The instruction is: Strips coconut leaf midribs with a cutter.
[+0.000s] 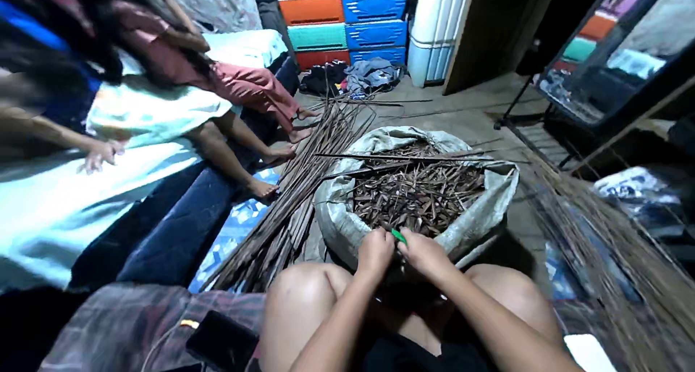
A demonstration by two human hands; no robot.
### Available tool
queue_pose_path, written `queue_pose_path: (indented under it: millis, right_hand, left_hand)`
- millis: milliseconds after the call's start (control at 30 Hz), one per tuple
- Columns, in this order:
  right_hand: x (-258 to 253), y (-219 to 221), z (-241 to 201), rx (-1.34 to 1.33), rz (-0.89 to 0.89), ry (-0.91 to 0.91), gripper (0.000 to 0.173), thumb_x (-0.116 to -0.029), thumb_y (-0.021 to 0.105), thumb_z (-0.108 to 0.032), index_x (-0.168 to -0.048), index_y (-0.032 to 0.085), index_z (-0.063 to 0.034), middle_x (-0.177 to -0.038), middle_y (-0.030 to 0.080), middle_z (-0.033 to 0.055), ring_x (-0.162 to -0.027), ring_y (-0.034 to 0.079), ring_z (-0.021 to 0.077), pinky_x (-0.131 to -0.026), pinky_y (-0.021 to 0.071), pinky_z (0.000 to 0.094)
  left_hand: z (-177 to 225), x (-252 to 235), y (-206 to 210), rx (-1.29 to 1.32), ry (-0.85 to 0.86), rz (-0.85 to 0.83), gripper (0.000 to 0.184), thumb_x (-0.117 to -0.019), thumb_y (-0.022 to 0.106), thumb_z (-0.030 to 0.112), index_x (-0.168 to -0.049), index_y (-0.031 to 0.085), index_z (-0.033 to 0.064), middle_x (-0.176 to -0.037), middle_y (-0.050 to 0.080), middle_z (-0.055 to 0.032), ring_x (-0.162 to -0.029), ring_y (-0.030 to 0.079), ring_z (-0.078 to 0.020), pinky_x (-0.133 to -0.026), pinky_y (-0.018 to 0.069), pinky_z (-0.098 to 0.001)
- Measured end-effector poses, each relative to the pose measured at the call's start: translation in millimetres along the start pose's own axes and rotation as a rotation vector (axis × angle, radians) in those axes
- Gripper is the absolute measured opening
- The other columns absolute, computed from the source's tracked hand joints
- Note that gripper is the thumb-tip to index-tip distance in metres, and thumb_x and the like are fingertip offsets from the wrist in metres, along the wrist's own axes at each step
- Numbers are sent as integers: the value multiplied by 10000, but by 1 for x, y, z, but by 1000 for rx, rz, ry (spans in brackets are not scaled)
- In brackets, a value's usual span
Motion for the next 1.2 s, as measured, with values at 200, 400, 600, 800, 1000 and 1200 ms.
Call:
queue_pose_path:
  millis: [200,400,600,800,1000,1200]
  right_hand:
    - [-17,5,15,83,178,173,414,-1110,422,-311,-1400,548,-44,-1285,672,234,-1205,659,413,-981,519,613]
    - [-21,-12,36,-192,269,159,414,-1113,419,-307,-1360,586,-19,-1257,673,247,-1197,653,404,-1005,497,599]
    - [9,16,11,-118,71,-2,375,-1096,443,-296,-1281,635,-32,-1215,684,229,-1171,657,385,-983,496,602]
    - [-7,8,28,8,154,93,399,-1105,435,-312,-1351,606,-48,-1312,670,210,-1250,638,381,-1018,497,595]
    - [-20,4,35,-91,274,167,401,-1106,419,-284,-1375,571,-28,-1294,673,226,-1216,657,398,-986,520,600]
    - [-27,-21,48,-355,225,56,410,-1103,432,-311,-1328,619,-24,-1289,666,234,-1231,637,393,-1027,483,605]
  left_hand:
    - [5,22,-2,-43,27,-72,467,-1120,332,289,-1499,537,110,-1388,628,-187,-1291,603,-351,-1069,460,-583]
    - [4,30,-4,-80,43,-59,465,-1120,333,295,-1501,535,121,-1371,635,-188,-1274,611,-353,-1046,470,-590]
    - [8,22,1,-123,-13,-49,421,-1102,355,272,-1276,652,30,-1248,670,-218,-1191,642,-380,-964,495,-607]
    - [20,28,10,-217,20,-63,459,-1118,330,301,-1480,556,131,-1377,633,-187,-1274,612,-364,-1035,474,-602]
    - [28,30,0,-236,19,-20,460,-1114,336,288,-1489,551,129,-1362,641,-189,-1266,614,-364,-1036,471,-607]
    - [24,30,2,-260,21,34,446,-1106,362,280,-1460,583,124,-1316,665,-199,-1231,634,-376,-1017,476,-617]
Point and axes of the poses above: each hand's wrist, its own x-axis away from the middle knuckle, its own y-axis out of the palm, z = x × y, the point moved 2 cm from there along -x, towards the middle knuckle
